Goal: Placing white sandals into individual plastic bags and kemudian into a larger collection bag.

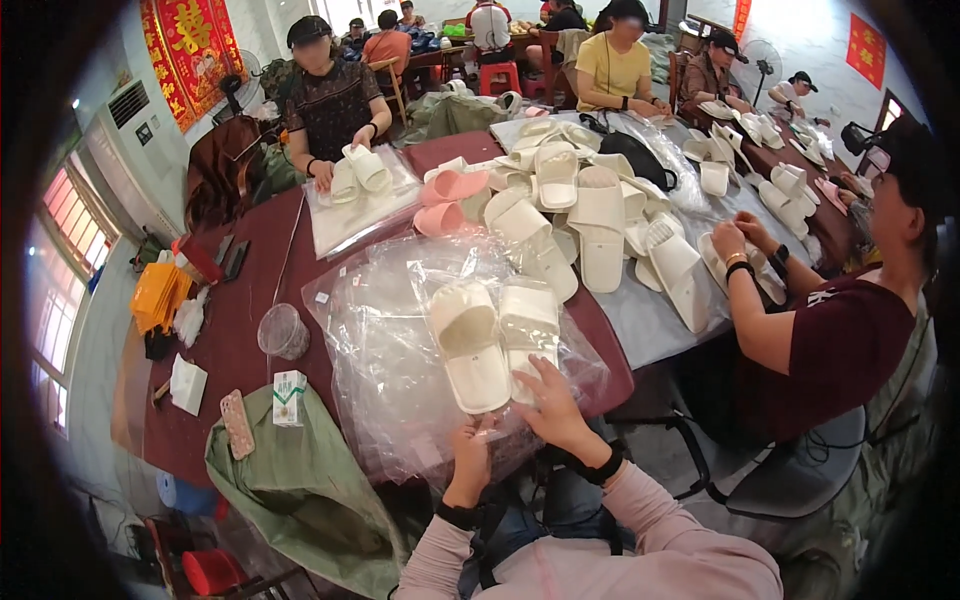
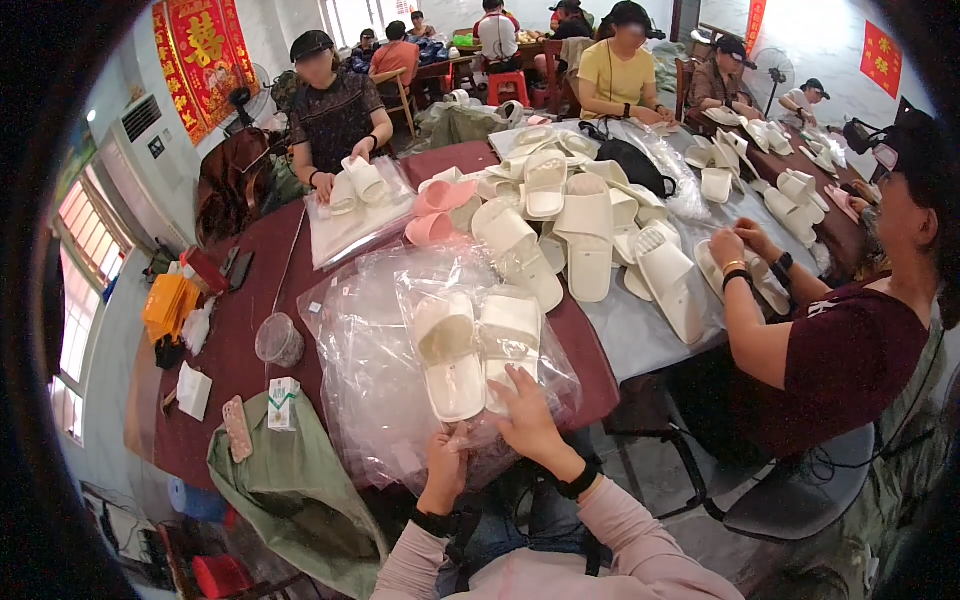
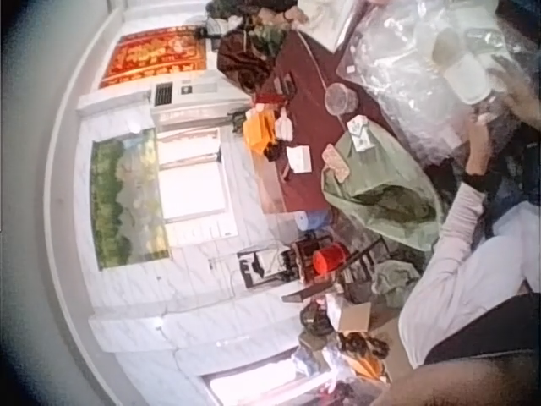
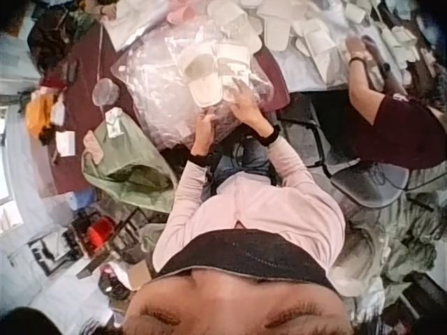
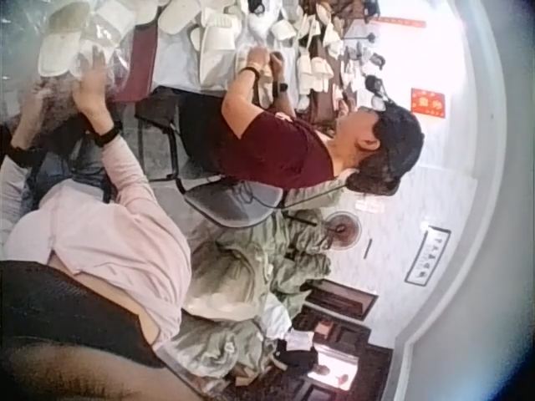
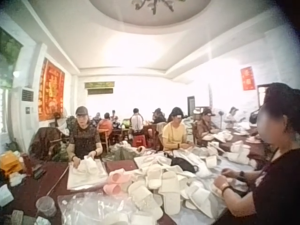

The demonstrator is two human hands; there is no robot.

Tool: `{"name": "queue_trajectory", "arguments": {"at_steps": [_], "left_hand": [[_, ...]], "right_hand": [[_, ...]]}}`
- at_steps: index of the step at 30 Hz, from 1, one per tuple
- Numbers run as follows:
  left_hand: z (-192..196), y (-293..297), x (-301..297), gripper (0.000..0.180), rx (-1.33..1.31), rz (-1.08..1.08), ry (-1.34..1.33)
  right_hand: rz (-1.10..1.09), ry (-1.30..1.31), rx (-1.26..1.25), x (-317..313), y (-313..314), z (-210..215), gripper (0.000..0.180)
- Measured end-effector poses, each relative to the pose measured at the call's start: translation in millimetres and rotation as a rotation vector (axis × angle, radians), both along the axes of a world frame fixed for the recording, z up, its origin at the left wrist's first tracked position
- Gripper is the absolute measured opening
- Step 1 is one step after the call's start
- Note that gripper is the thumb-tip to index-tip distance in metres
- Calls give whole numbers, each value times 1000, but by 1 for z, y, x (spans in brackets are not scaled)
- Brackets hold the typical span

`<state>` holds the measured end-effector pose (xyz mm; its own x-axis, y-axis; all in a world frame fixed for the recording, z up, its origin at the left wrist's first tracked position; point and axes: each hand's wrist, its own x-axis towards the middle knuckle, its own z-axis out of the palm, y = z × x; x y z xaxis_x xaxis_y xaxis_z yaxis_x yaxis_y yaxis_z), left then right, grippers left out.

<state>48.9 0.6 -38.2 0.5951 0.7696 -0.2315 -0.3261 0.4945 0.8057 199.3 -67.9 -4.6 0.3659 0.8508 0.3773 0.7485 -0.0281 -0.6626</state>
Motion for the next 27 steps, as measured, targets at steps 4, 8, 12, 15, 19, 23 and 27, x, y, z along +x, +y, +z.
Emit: {"name": "queue_trajectory", "arguments": {"at_steps": [4, 8, 12, 15, 19, 23, 27], "left_hand": [[4, 0, 1, 16, -32, 25, 33], [8, -1, 2, 14, -90, 64, -139], [-4, 2, 3, 13, -105, 46, -196], [-7, 4, 5, 12, -77, 62, -155], [13, 4, 13, 12, -35, 48, -158], [-6, 6, 6, 13, 7, 41, -143], [5, 3, 6, 14, 26, 51, -101]], "right_hand": [[-6, 6, -33, 12, 1, -11, 53], [20, 188, -52, 13, -3, -1, 55], [-138, -90, -88, 11, -5, 5, 57], [-194, -137, -83, 6, -9, 10, 55], [90, -107, 40, -15, -31, 35, 51], [5, -576, 569, -14, -42, 56, 41], [-198, -668, -22, -1, -23, 100, 29]]}}
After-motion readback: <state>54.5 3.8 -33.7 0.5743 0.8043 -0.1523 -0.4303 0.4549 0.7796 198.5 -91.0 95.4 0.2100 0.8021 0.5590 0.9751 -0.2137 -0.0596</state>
